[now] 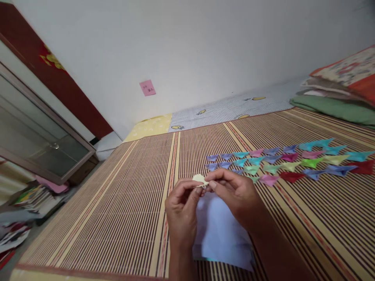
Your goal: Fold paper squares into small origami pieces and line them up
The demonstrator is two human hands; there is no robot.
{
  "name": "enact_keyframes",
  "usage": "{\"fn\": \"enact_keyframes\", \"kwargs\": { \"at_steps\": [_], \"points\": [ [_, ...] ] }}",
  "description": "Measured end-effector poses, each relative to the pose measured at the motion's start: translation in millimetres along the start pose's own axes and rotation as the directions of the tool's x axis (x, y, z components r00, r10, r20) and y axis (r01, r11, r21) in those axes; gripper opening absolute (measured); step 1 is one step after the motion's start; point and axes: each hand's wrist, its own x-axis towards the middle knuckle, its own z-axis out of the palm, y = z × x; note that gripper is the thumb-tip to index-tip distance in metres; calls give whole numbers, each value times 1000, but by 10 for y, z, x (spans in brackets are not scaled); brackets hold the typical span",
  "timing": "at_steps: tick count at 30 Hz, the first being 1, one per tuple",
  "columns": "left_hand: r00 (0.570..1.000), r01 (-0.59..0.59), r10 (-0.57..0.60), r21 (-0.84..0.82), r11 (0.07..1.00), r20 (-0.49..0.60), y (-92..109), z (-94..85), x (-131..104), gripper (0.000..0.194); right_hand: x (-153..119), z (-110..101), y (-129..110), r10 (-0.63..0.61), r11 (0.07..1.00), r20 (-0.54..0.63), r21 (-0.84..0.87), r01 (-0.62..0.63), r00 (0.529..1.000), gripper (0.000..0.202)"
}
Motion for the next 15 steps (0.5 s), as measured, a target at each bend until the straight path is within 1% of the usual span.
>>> {"fn": "enact_keyframes", "kwargs": {
  "at_steps": [2,5,8,11,15],
  "points": [
    [997,-63,61,50,997,48,-4,-26,13,15,12,-28,18,37,998,7,49,-37,999,3],
    [987,-123,110,110,986,120,-14,-71,26,19,34,-87,47,84,993,50,83,-88,995,7],
    [979,-155,126,179,972,161,-16,-118,23,21,45,-156,51,122,991,130,42,-129,984,7],
    [973,-162,122,201,966,195,0,-143,11,24,47,-206,40,151,988,196,10,-156,969,7],
    [965,-186,140,202,962,223,34,-124,8,31,43,-220,35,159,986,212,18,-167,964,9]
  ]
}}
